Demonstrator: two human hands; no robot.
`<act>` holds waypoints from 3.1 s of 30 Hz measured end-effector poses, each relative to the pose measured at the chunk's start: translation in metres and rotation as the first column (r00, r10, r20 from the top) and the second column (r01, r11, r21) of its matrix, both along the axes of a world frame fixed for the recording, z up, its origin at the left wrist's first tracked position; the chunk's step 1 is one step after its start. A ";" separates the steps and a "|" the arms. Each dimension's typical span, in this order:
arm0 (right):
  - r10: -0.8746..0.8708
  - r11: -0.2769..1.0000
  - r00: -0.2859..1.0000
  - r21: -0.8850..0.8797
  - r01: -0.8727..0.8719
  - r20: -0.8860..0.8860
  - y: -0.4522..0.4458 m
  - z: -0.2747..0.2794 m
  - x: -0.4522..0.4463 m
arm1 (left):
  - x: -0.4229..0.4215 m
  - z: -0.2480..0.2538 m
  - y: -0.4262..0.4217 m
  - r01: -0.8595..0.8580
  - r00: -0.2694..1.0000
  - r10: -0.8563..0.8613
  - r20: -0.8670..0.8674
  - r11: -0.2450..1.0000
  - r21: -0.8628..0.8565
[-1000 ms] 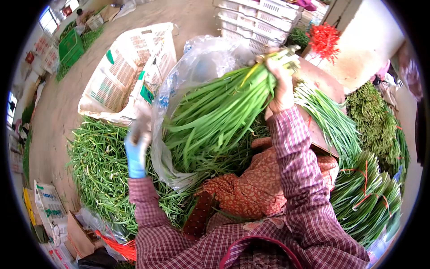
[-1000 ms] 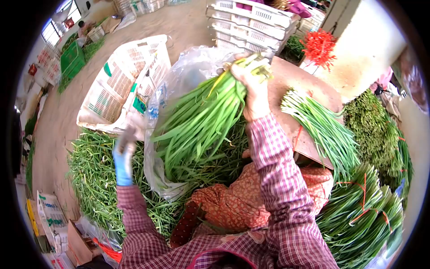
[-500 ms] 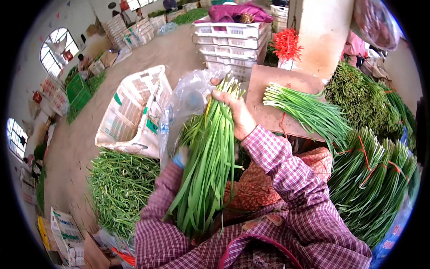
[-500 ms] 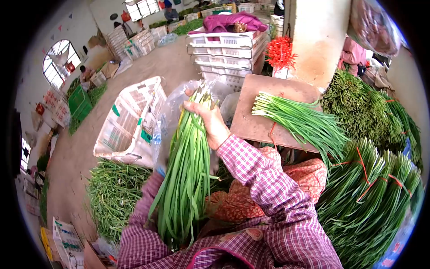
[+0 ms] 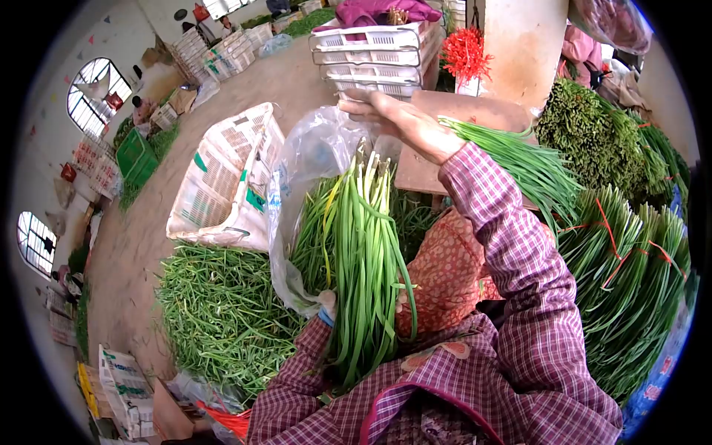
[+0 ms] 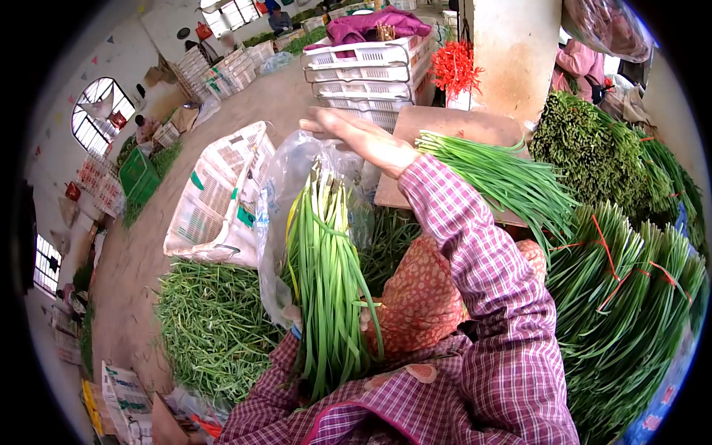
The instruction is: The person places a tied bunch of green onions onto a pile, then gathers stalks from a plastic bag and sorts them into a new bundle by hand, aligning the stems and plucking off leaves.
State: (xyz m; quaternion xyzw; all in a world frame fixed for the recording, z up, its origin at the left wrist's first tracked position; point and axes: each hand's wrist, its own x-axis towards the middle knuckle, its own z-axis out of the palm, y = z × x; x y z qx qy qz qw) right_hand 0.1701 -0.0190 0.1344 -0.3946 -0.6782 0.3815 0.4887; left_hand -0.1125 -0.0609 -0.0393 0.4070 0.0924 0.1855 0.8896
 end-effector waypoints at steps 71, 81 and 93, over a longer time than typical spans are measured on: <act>-0.474 0.870 0.751 0.377 0.318 0.459 0.015 -0.109 -0.019 | -0.048 0.023 0.081 -0.332 0.592 0.700 -0.399 0.663 0.671; -0.549 0.786 0.818 0.435 0.439 0.168 0.040 -0.108 -0.074 | -0.033 0.027 0.067 -0.331 0.608 0.678 -0.414 0.690 0.644; -0.623 0.782 0.702 0.276 0.559 0.346 0.016 -0.107 0.004 | -0.047 0.030 0.062 -0.345 0.707 0.497 -0.503 0.863 0.368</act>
